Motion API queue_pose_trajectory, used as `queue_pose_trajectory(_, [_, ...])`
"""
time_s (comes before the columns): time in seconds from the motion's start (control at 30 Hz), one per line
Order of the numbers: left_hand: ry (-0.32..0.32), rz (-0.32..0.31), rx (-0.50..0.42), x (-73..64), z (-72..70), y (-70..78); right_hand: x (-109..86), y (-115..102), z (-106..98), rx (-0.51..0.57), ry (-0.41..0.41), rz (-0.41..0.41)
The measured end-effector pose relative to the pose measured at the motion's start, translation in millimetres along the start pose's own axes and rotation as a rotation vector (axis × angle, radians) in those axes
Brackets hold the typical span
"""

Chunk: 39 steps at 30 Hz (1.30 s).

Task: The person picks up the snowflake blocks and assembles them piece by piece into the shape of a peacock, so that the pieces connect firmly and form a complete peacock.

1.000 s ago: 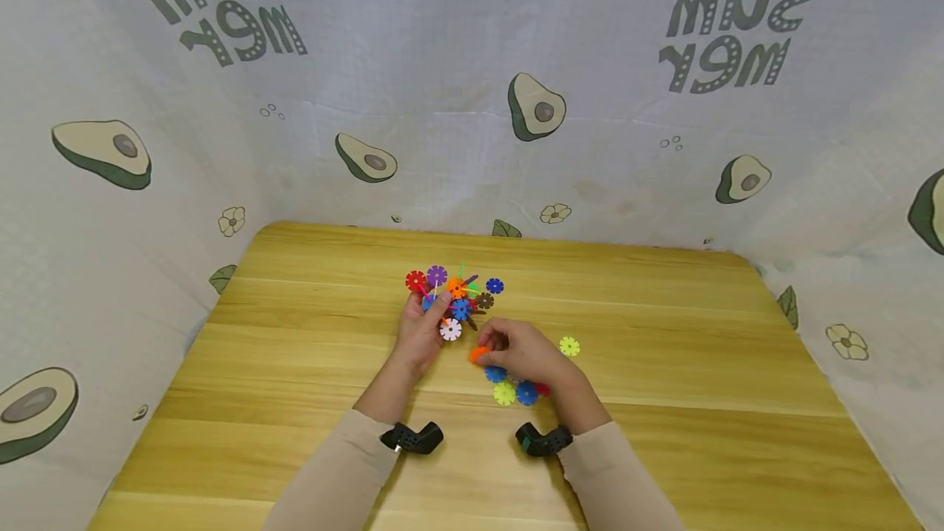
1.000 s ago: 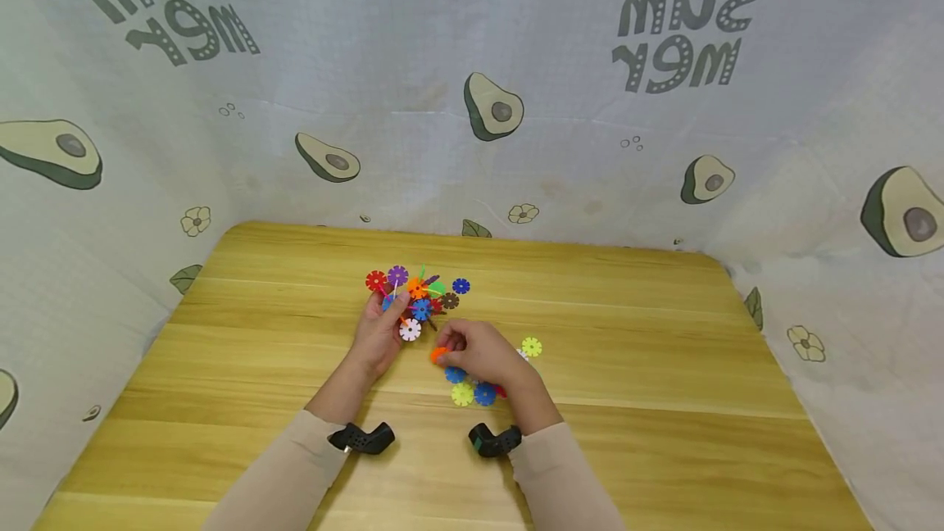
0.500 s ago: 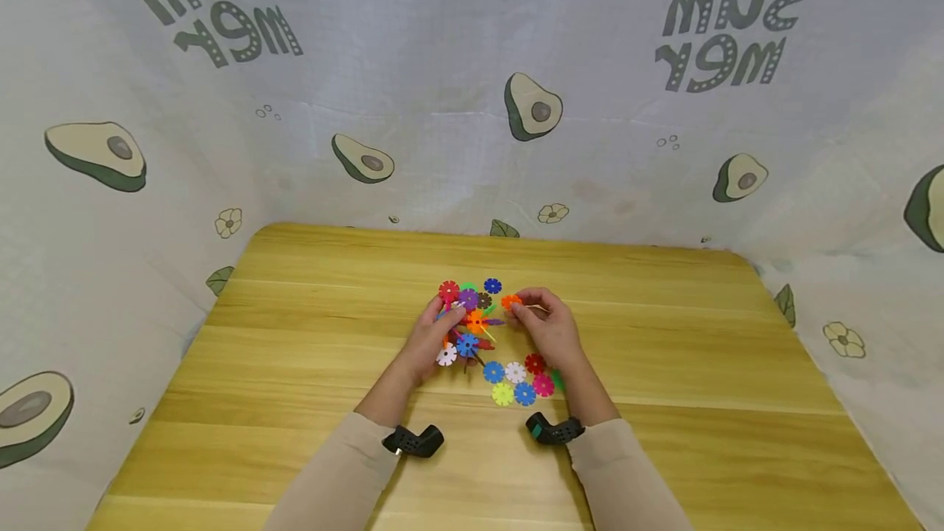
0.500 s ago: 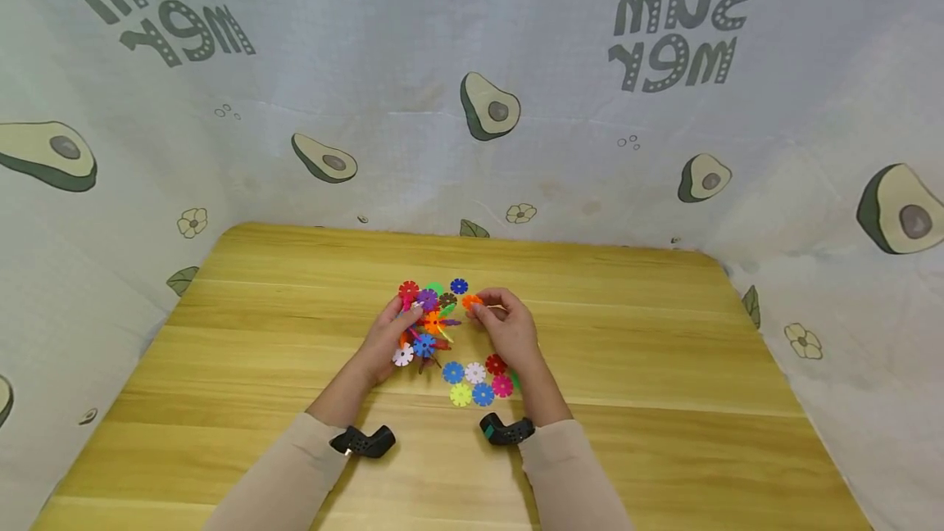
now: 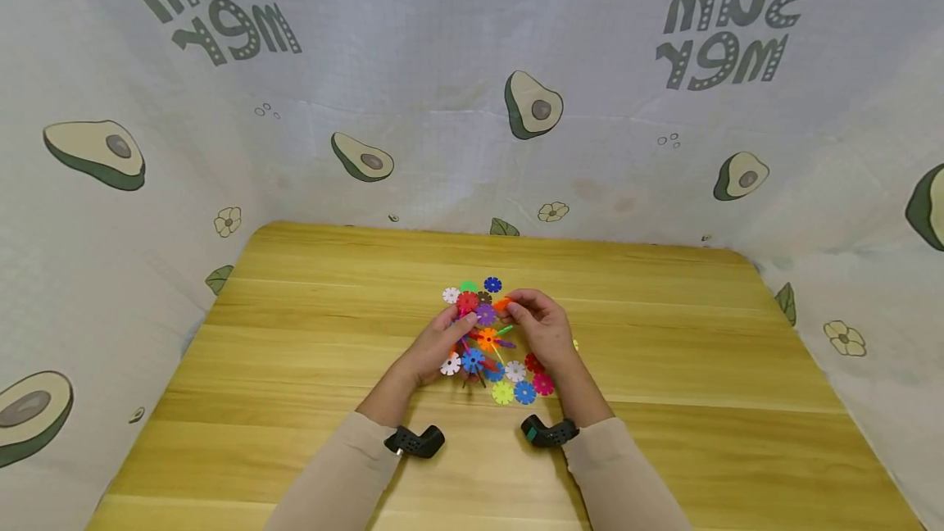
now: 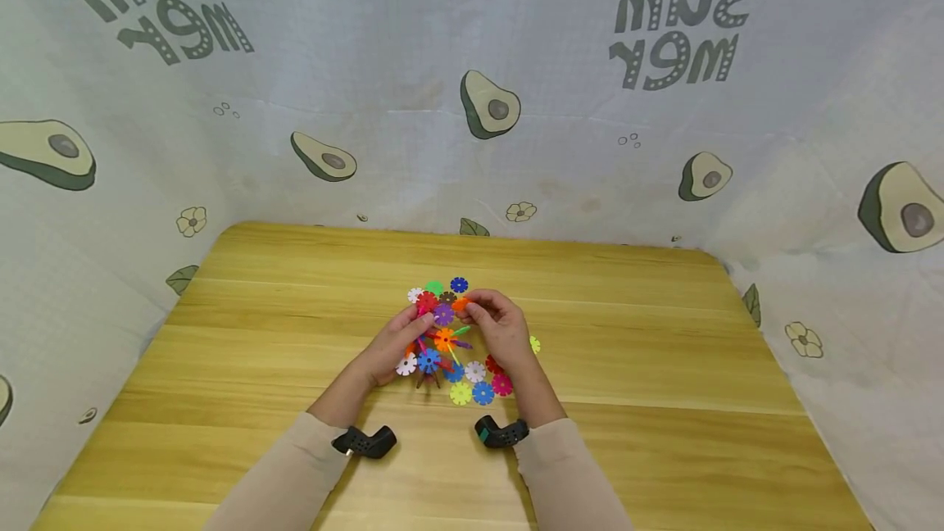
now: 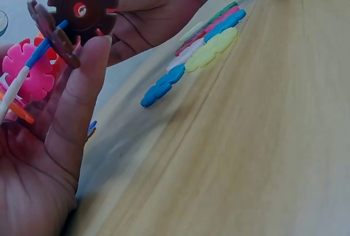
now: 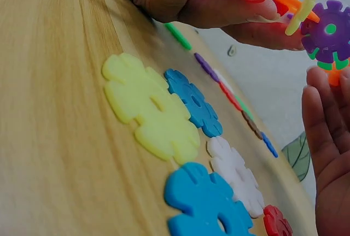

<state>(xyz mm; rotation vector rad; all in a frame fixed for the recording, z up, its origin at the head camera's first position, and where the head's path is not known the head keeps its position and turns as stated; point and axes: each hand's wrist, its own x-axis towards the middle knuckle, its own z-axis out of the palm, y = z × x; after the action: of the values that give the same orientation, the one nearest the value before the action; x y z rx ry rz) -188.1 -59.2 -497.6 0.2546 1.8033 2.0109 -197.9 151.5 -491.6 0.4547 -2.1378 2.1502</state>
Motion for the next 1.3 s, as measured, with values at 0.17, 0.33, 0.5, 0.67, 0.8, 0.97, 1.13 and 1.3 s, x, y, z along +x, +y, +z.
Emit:
queue_pose_trajectory(0.17, [0.02,-0.007,0.008,-0.3,-0.2,0.5,0.0,0,0,-0.013,-0.006,-0.019])
queue_pose_trajectory(0.33, [-0.03,-0.008,-0.005,-0.9,-1.2,2.0,-0.7,-1,-1,-0.021,-0.021,-0.031])
queue_pose_trajectory(0.5, [-0.058,-0.012,-0.016,-1.1,-2.4,1.8,-1.6,-1,-1,-0.023,-0.037,-0.033])
queue_pose_trajectory(0.67, [-0.06,0.001,-0.004,-1.4,-2.3,1.6,-1.8,1,0,-0.02,-0.048,-0.028])
queue_pose_trajectory(0.8, [-0.063,-0.002,-0.02,-1.3,-2.1,1.7,-1.1,0,-1,-0.042,-0.049,0.011])
queue_pose_trajectory(0.97, [-0.057,-0.007,-0.019,0.0,-1.5,0.8,1.1,-6,-12,-0.172,-0.051,0.107])
queue_pose_trajectory(1.13, [-0.031,-0.001,0.006,1.6,0.1,-0.3,1.0,-9,-40,-0.45,-0.062,0.258])
queue_pose_trajectory(1.3, [-0.025,0.006,0.001,0.2,0.2,0.3,-1.9,-15,-73,-0.717,-0.167,0.332])
